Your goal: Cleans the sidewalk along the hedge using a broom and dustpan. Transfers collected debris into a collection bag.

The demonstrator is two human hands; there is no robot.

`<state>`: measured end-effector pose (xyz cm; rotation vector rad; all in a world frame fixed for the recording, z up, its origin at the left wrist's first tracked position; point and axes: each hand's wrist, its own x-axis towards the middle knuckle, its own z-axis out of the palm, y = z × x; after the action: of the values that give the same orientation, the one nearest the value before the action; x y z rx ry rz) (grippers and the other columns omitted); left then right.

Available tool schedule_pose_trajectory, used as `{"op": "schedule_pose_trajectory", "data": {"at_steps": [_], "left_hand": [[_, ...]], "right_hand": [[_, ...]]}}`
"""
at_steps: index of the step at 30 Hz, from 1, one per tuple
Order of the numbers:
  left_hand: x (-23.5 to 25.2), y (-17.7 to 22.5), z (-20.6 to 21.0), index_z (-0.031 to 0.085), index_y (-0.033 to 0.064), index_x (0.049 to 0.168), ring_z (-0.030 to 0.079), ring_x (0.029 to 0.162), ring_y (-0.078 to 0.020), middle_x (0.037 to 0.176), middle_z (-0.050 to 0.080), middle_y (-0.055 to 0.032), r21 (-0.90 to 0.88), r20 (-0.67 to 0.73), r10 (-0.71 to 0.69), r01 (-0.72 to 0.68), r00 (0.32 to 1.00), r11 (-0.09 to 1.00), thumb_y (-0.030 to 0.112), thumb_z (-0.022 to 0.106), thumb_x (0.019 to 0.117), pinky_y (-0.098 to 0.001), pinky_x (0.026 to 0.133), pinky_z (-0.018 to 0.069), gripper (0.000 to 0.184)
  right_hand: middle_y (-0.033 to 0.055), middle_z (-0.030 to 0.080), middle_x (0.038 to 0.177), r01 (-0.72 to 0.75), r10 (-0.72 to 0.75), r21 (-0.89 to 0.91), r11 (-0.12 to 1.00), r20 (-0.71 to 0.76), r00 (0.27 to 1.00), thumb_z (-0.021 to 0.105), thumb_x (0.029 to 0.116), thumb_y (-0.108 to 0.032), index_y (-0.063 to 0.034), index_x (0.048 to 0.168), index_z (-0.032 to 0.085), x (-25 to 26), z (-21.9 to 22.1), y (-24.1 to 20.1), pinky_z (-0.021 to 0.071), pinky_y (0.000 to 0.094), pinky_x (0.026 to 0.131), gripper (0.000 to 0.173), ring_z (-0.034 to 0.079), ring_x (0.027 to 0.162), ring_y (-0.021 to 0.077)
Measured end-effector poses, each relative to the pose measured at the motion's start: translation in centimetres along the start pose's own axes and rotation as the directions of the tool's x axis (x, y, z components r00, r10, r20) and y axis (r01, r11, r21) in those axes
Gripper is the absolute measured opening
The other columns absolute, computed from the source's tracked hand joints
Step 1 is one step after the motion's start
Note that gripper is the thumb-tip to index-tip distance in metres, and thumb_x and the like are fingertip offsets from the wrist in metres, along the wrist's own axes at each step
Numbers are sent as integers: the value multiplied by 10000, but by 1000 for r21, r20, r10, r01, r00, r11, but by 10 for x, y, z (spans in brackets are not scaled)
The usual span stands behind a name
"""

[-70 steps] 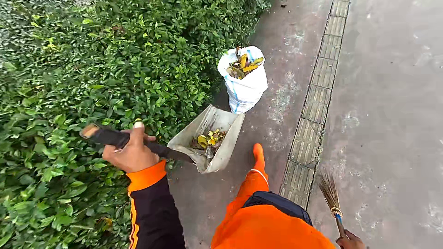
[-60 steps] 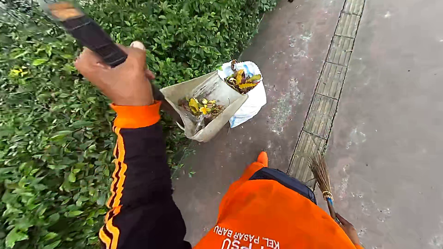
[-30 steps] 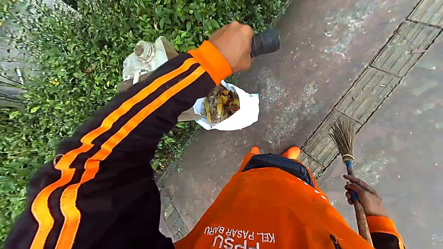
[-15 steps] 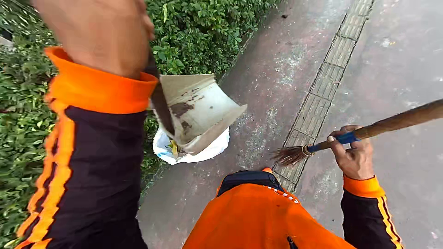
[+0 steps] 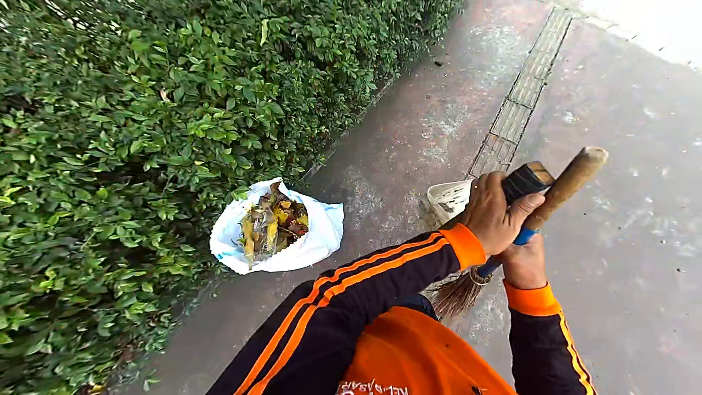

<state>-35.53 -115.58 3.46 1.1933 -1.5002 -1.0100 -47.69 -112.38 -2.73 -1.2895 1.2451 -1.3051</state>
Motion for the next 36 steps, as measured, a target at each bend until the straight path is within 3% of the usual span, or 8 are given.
{"op": "schedule_pose_trajectory", "data": {"at_steps": [12, 16, 18, 23, 26, 29, 33, 36], "left_hand": [[6, -9, 7, 565, -108, 1324, 589, 1261, -330, 1287, 624, -271, -162, 165, 38, -11, 986, 987, 279, 667, 999, -458, 1140, 431, 515], [22, -34, -21, 570, -90, 1264, 670, 1057, -274, 1120, 671, -229, -191, 39, -83, 89, 996, 978, 237, 656, 1007, -436, 971, 545, 425], [31, -57, -41, 555, -45, 1299, 683, 994, -247, 1087, 683, -190, -218, -71, -218, 198, 973, 956, 239, 672, 996, -443, 909, 568, 431], [74, -145, -111, 575, 21, 1280, 673, 904, -190, 1012, 684, -118, -244, -412, -310, 224, 857, 944, 296, 696, 971, -422, 835, 576, 431], [114, -193, -156, 589, 17, 1237, 674, 845, -176, 957, 684, -107, -254, -525, -350, 250, 776, 934, 237, 770, 919, -393, 799, 582, 428], [162, -241, -196, 602, 1, 1226, 675, 886, -191, 989, 684, -124, -233, -514, -396, 320, 761, 918, 156, 795, 879, -402, 835, 578, 426], [229, -300, -235, 635, -47, 1123, 694, 883, -192, 960, 702, -145, -106, -463, -403, 402, 789, 909, 49, 768, 816, -383, 838, 585, 348], [284, -326, -257, 620, -67, 1131, 682, 910, -179, 990, 693, -153, -92, -479, -426, 438, 768, 894, 13, 747, 807, -354, 852, 571, 357]], "right_hand": [[-103, 677, 679, 36, -84, 183, 982, 265, 961, 783, 894, -299, -269, 1018, 679, 7, -36, 23, 539, 213, 486, 164, 597, 499, 34], [-79, 660, 659, 17, -6, -41, 999, 249, 969, 644, 942, -192, -65, 1204, 595, 28, 3, 12, 513, 218, 428, 296, 563, 444, 38], [23, 741, 1015, 31, 8, -124, 992, 300, 954, 611, 982, -184, 43, 1394, 537, 43, 15, 13, 525, 220, 458, 477, 577, 510, 38], [56, 756, 1090, 107, 30, -376, 920, 342, 939, 609, 998, -253, -5, 1364, 617, 106, 16, 22, 577, 257, 582, 442, 674, 692, 83], [120, 722, 1135, 147, 79, -717, 681, 271, 959, 634, 957, -474, -96, 1282, 709, 166, 0, 39, 610, 428, 772, 505, 709, 891, 204], [253, 735, 1079, -90, 330, -886, 455, 73, 941, 652, 970, -508, -50, 1204, 744, 230, -16, 70, 502, 745, 885, 523, 704, 995, 464], [210, 696, 889, -661, 623, -581, 474, -310, 718, 529, 1089, -370, -35, 1367, 591, 282, -22, 115, 567, 465, 582, 439, 661, 628, 279], [173, 706, 928, -727, 593, -144, 671, -484, 643, 553, 1074, -189, -3, 1376, 532, 300, -27, 144, 614, 374, 600, 356, 701, 646, 210]]}}
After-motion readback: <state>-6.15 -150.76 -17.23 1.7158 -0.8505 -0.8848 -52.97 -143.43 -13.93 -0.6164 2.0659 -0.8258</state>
